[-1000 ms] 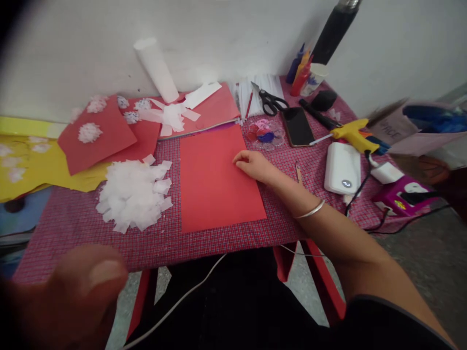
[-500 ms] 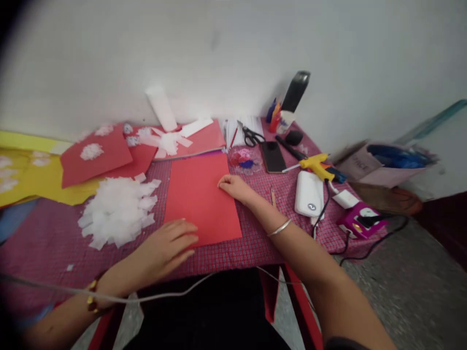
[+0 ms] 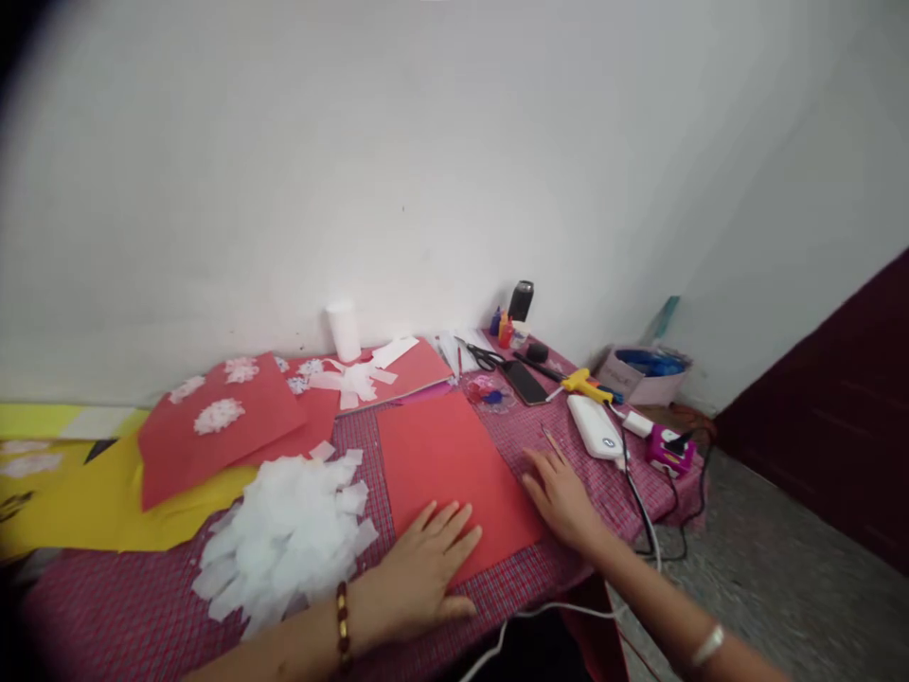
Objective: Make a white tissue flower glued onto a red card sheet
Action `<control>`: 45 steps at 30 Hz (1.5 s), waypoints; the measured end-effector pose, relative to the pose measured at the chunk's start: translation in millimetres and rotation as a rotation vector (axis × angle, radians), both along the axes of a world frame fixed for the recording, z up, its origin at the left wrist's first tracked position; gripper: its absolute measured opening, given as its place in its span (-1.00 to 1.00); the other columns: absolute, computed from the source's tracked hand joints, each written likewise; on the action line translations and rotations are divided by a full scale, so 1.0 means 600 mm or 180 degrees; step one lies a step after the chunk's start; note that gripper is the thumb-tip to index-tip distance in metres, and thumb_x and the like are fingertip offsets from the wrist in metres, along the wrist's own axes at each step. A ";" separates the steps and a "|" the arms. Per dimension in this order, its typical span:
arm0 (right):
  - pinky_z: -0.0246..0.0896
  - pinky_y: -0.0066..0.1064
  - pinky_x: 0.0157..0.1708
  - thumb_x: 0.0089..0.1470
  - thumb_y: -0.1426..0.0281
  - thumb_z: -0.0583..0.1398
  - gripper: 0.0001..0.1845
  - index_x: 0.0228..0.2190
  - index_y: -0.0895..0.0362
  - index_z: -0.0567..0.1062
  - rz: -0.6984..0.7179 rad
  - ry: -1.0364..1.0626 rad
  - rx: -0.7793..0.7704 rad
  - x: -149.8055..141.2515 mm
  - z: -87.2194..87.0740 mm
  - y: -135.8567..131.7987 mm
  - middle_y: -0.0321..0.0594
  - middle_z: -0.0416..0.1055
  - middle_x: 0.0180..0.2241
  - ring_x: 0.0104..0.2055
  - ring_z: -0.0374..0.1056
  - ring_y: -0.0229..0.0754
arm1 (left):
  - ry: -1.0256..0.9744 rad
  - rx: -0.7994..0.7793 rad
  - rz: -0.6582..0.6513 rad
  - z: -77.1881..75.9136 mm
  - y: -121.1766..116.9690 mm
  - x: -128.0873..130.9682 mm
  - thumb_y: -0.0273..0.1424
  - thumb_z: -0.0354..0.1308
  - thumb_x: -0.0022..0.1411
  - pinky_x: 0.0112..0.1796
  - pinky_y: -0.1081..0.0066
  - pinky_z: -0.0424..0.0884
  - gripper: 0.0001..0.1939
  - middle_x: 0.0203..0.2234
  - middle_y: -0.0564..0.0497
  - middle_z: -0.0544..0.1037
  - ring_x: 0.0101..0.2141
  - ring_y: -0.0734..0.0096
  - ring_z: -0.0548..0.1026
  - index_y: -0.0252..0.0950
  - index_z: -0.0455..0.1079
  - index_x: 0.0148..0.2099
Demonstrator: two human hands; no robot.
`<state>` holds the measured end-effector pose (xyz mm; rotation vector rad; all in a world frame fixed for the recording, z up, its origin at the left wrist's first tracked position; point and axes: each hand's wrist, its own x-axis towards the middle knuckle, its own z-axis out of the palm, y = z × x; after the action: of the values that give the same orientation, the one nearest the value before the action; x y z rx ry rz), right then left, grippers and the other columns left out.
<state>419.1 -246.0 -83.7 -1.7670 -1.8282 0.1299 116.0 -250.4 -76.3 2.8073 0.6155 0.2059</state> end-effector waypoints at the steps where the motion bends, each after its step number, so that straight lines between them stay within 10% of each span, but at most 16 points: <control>1: 0.15 0.17 0.21 0.20 0.26 0.10 -0.56 0.08 0.03 0.50 -0.0053 -0.0178 0.0022 0.006 -0.015 -0.020 0.08 0.45 0.07 0.19 0.32 0.19 | -0.0039 -0.0004 -0.0014 -0.002 -0.001 -0.001 0.14 -0.10 0.35 0.31 0.00 0.01 -0.18 0.41 -0.22 0.07 0.38 0.04 0.02 -0.29 0.02 0.44; 27: 0.13 0.03 0.25 0.29 0.36 0.03 -0.57 0.12 0.16 0.43 -0.0034 -0.0846 -0.0429 0.004 -0.013 -0.061 0.03 0.33 0.20 0.25 0.24 0.02 | -0.0487 -0.0217 -0.0022 -0.025 0.001 0.013 -0.03 -0.05 0.41 0.27 -0.09 0.15 -0.39 0.32 -0.22 0.27 0.31 -0.04 0.22 -0.28 0.27 0.32; 45: 0.04 0.14 0.26 0.21 0.46 0.11 -0.52 0.15 0.20 0.40 0.0168 -0.0313 -0.0950 -0.011 0.034 -0.063 0.09 0.28 0.23 0.28 0.18 0.10 | -0.0472 0.1618 -0.0256 -0.044 0.010 0.004 -0.29 0.16 0.22 0.08 0.23 0.27 -0.48 0.15 -0.09 0.50 0.11 0.12 0.41 -0.23 0.39 0.22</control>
<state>412.4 -283.7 -63.5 -1.9558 -2.0107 0.3589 118.6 -244.5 -103.0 3.2474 0.4653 0.6282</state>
